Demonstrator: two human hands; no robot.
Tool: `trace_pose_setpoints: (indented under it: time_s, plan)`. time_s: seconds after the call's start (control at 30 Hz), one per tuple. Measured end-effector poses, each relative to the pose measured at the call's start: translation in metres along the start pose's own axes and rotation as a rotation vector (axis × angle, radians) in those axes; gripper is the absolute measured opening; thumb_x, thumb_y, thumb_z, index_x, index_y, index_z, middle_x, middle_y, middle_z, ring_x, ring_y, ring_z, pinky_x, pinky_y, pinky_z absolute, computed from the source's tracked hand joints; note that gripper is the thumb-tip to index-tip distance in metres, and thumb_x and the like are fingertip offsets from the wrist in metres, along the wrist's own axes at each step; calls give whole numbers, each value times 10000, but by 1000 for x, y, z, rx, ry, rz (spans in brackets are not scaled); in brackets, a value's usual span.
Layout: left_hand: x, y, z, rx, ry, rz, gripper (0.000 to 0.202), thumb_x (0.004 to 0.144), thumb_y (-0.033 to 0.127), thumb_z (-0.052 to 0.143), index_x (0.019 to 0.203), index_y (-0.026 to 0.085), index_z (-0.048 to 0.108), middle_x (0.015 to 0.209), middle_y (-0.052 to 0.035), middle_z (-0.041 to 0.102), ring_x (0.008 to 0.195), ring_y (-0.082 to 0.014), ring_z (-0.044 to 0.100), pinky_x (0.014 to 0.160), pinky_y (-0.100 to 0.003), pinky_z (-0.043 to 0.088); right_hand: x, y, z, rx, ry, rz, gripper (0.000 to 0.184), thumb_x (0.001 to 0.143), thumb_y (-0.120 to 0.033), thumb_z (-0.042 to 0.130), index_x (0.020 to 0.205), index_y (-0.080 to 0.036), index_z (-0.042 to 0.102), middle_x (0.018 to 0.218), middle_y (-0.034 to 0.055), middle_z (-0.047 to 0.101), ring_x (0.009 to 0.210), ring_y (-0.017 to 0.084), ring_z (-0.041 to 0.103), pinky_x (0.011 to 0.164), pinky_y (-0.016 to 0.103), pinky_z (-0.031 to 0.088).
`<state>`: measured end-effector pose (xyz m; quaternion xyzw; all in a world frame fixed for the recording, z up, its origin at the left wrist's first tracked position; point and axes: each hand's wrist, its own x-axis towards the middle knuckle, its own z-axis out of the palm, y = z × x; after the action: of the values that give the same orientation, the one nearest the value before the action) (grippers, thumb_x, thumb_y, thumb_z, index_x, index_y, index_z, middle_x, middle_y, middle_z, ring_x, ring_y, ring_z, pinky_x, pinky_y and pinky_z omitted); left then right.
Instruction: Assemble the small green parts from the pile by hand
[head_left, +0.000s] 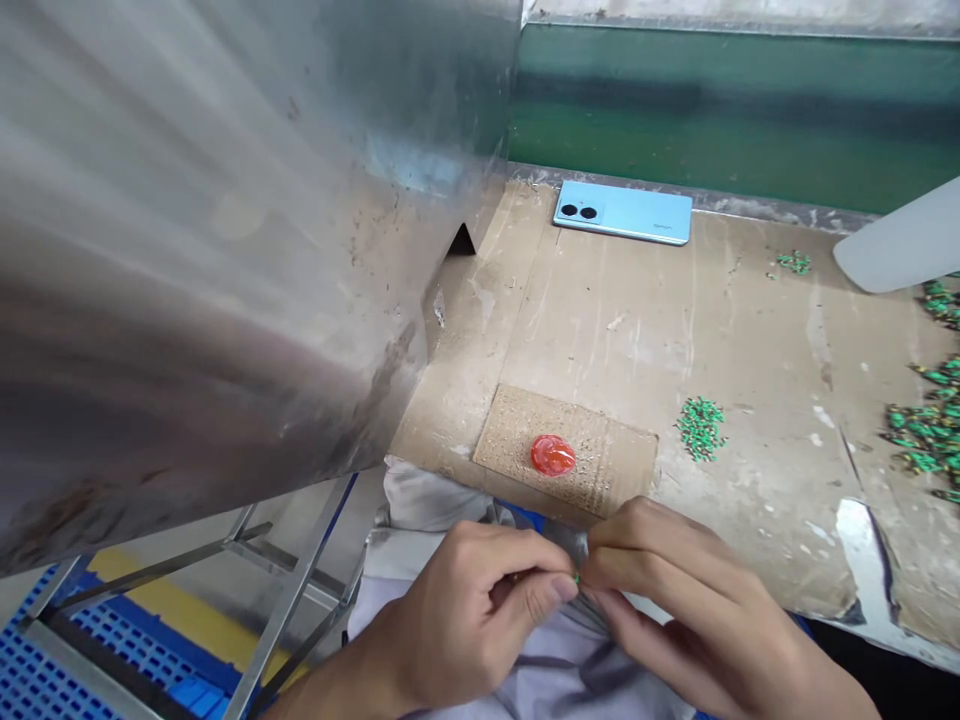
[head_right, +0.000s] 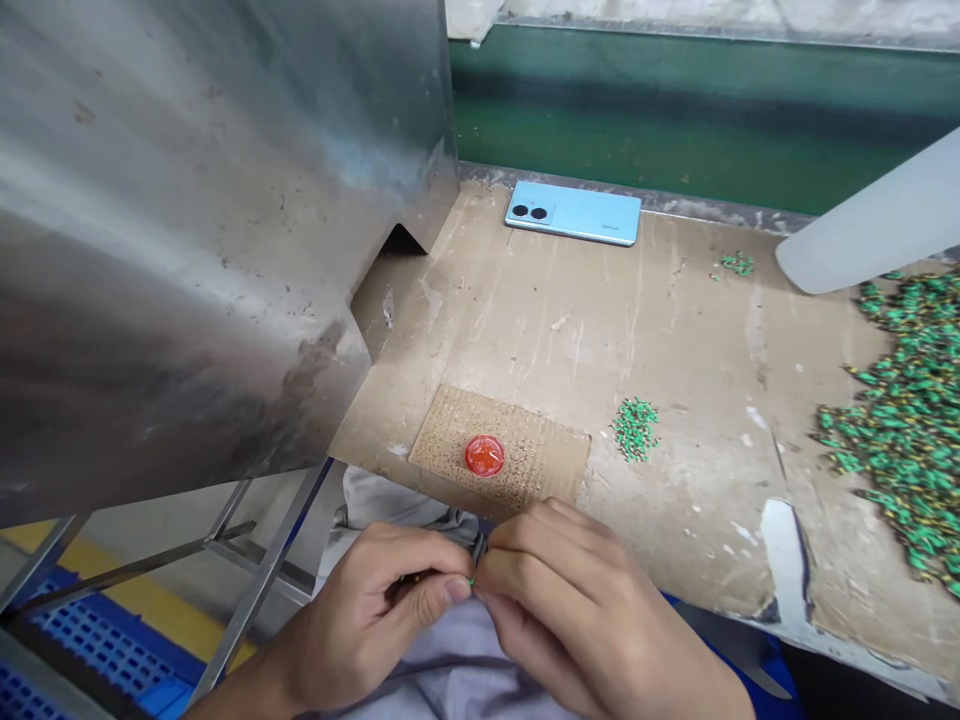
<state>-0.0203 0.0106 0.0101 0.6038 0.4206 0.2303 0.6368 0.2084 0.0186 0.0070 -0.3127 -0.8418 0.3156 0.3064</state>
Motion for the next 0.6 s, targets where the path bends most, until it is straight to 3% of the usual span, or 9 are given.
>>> trace_pose_setpoints:
  time_s: [0.13, 0.23, 0.37, 0.47, 0.6]
  plan:
    - [0, -4, 2, -104, 25, -19, 285, 1050, 313, 602, 839, 158, 716, 658, 26, 510, 605, -123, 436, 576, -274, 312, 5, -2, 2, 95, -21, 100, 104, 1022, -109, 571, 1036, -208, 600, 862, 11, 678, 760, 134, 653, 689, 253, 559]
    - [1, -9, 4, -234, 123, -87, 217, 1047, 338, 622, 958, 171, 727, 762, 8, 567, 696, -128, 489, 624, -241, 355, 7, 4, 7, 95, 71, 206, 121, 1034, -120, 537, 985, -229, 558, 824, -10, 608, 711, 118, 597, 629, 225, 510]
    - [4, -13, 2, -788, 146, -233, 149, 979, 306, 692, 1068, 185, 696, 774, 35, 523, 637, -86, 431, 574, -193, 309, 10, 17, 16, -107, 226, 355, 111, 1053, -147, 543, 991, -237, 563, 841, -9, 574, 681, 125, 560, 601, 242, 463]
    - [7, -12, -1, -1046, 135, -278, 165, 913, 238, 755, 1035, 142, 703, 786, 4, 612, 617, -70, 509, 546, -179, 306, 12, 23, 19, -211, 241, 386, 94, 1061, -186, 553, 984, -239, 568, 845, -9, 581, 666, 129, 559, 588, 253, 444]
    - [8, -12, -3, -1095, 127, -226, 166, 945, 225, 788, 1070, 139, 720, 937, -94, 775, 621, -74, 620, 514, -159, 348, 15, 24, 18, -245, 224, 404, 102, 1066, -203, 559, 972, -238, 577, 834, -14, 591, 654, 124, 558, 585, 249, 435]
